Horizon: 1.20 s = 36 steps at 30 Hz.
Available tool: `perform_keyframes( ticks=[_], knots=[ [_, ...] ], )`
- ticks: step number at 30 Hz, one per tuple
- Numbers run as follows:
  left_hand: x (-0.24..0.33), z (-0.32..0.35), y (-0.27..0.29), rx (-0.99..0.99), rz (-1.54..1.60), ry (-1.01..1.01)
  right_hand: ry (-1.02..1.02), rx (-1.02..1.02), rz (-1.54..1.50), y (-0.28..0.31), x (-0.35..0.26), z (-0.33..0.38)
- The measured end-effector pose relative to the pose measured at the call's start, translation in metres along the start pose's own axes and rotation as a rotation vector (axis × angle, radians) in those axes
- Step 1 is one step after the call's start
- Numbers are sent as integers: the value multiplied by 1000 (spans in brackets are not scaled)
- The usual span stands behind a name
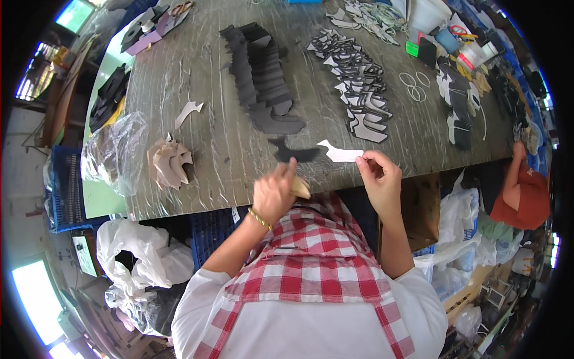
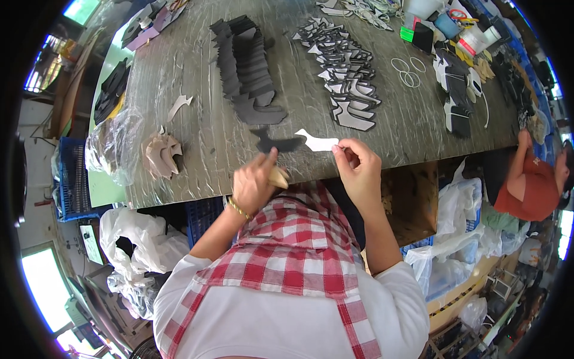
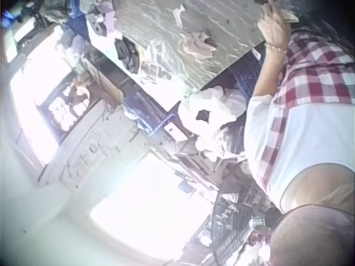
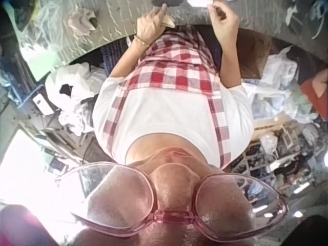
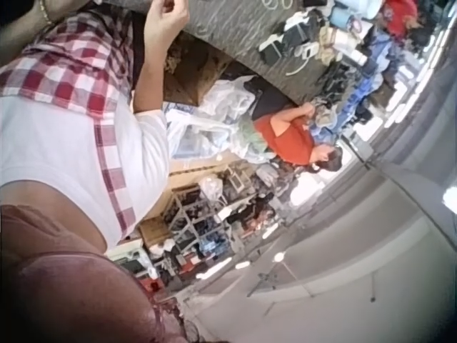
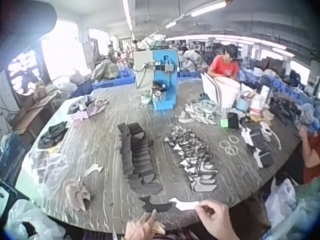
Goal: Organizing and stacking small shoe cutout components at a factory work station.
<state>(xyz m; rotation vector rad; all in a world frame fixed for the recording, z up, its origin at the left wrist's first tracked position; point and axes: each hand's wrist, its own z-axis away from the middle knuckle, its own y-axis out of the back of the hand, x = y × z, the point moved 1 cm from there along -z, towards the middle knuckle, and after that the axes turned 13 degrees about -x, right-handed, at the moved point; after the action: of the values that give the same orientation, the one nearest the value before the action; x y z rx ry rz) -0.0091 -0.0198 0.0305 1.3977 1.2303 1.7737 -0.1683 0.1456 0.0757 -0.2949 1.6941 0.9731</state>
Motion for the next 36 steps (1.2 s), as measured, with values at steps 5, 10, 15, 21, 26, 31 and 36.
perform_keyframes(
  ticks=[5,10,15,21,26,31,36],
  knots=[
    [18,17,-12,75,511,-64,-90,-74,-513,-16,17,10],
    [12,19,-9,68,1201,207,-303,-216,-810,-35,24,24],
    [4,16,-11,119,777,246,-185,-155,-491,-51,35,23],
    [-5,10,-15,223,381,59,-82,-159,234,-55,37,16],
    [-6,12,-7,159,740,252,-148,-100,79,-48,22,13],
    [-2,15,-2,146,826,231,-191,-194,-204,-43,23,14],
    [6,15,-6,241,470,145,-278,-262,-145,-44,20,17]
  ],
)
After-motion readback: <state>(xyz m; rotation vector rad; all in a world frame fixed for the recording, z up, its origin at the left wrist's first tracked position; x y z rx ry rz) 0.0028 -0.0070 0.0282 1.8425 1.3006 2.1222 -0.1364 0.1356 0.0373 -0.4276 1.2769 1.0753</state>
